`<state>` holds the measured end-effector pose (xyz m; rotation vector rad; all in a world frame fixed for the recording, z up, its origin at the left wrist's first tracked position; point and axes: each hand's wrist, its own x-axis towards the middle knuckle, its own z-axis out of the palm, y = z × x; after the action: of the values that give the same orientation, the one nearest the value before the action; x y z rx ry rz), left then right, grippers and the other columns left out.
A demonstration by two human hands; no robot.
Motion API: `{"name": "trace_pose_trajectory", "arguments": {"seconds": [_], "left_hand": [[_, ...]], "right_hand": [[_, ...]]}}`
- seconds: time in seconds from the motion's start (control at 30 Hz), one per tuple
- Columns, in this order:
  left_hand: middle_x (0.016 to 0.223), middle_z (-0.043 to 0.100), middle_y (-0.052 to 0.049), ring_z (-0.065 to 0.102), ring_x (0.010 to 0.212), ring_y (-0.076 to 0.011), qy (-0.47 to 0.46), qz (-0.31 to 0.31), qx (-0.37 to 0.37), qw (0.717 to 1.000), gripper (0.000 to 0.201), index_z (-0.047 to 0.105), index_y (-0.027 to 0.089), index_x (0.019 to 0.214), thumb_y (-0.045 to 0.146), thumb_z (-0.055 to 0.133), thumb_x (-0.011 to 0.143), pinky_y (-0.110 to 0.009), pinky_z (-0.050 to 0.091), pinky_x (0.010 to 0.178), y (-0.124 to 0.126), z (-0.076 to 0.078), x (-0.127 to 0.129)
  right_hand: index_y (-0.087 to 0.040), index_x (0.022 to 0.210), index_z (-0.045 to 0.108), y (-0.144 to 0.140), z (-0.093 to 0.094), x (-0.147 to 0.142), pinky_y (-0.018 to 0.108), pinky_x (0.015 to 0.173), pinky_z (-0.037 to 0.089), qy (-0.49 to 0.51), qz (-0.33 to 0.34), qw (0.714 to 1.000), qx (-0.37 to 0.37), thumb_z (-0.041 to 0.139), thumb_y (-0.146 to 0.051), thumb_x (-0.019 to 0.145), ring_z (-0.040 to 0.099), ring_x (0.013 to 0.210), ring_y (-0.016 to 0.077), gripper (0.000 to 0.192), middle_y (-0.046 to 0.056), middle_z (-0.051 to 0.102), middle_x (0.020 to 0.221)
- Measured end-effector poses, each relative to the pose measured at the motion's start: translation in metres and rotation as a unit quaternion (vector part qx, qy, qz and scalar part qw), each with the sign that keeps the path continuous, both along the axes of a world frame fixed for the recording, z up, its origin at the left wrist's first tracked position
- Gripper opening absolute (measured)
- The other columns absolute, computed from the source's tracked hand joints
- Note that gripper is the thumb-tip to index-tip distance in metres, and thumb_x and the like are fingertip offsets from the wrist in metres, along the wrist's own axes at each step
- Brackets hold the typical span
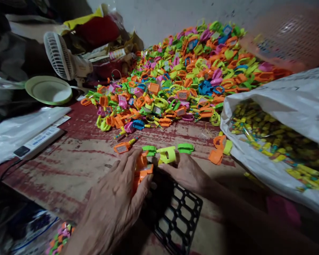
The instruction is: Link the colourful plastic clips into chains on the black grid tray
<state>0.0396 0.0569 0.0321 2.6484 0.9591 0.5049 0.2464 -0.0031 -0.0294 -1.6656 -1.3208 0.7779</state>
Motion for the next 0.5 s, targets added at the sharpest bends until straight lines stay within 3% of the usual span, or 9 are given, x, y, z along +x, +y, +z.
{"name": "trace_pose_trajectory", "arguments": {"seconds": [0.17, 0.3, 0.43, 0.5], "left_hand": [[0.136, 0.057, -0.012, 0.060, 0.117, -0.0267, 0.005, 0.001, 0.003, 1.000, 0.043, 0.055, 0.019, 0.132, 0.040, 0.062, 0.096, -0.050, 0.053, 0.098, -0.001, 0.004, 0.002], [0.134, 0.058, -0.011, 0.061, 0.115, -0.0260, 0.001, 0.009, 0.010, 1.000, 0.042, 0.056, 0.019, 0.131, 0.040, 0.062, 0.096, -0.049, 0.054, 0.097, -0.004, 0.002, 0.003], [0.132, 0.059, -0.011, 0.062, 0.113, -0.0252, -0.006, 0.016, 0.012, 1.000, 0.041, 0.056, 0.018, 0.130, 0.040, 0.062, 0.096, -0.048, 0.055, 0.095, -0.005, -0.001, 0.004], [0.131, 0.059, -0.011, 0.062, 0.112, -0.0251, -0.006, 0.019, 0.009, 1.000, 0.041, 0.056, 0.018, 0.130, 0.040, 0.062, 0.096, -0.048, 0.055, 0.094, -0.005, -0.003, 0.003]], "right_hand": [[-0.024, 0.091, 0.072, 0.006, -0.014, -0.004, 0.032, 0.087, 0.052, -0.051, 0.053, 0.997, 0.022, 0.056, -0.028, 0.088, 0.069, 0.085, 0.0202, 0.016, 0.001, 0.073, 0.082], [-0.021, 0.090, 0.070, 0.002, -0.027, 0.000, 0.029, 0.076, 0.051, -0.107, 0.092, 0.987, 0.072, 0.053, -0.016, 0.080, 0.067, 0.081, 0.0194, 0.021, 0.004, 0.073, 0.089], [-0.020, 0.088, 0.067, 0.003, -0.027, -0.002, 0.027, 0.065, 0.047, -0.149, 0.105, 0.979, 0.087, 0.052, -0.014, 0.079, 0.063, 0.070, 0.0178, 0.019, 0.005, 0.071, 0.085], [-0.020, 0.088, 0.066, 0.004, -0.025, -0.005, 0.028, 0.067, 0.047, -0.157, 0.115, 0.977, 0.093, 0.051, -0.014, 0.083, 0.062, 0.071, 0.0178, 0.018, 0.006, 0.070, 0.086]]}}
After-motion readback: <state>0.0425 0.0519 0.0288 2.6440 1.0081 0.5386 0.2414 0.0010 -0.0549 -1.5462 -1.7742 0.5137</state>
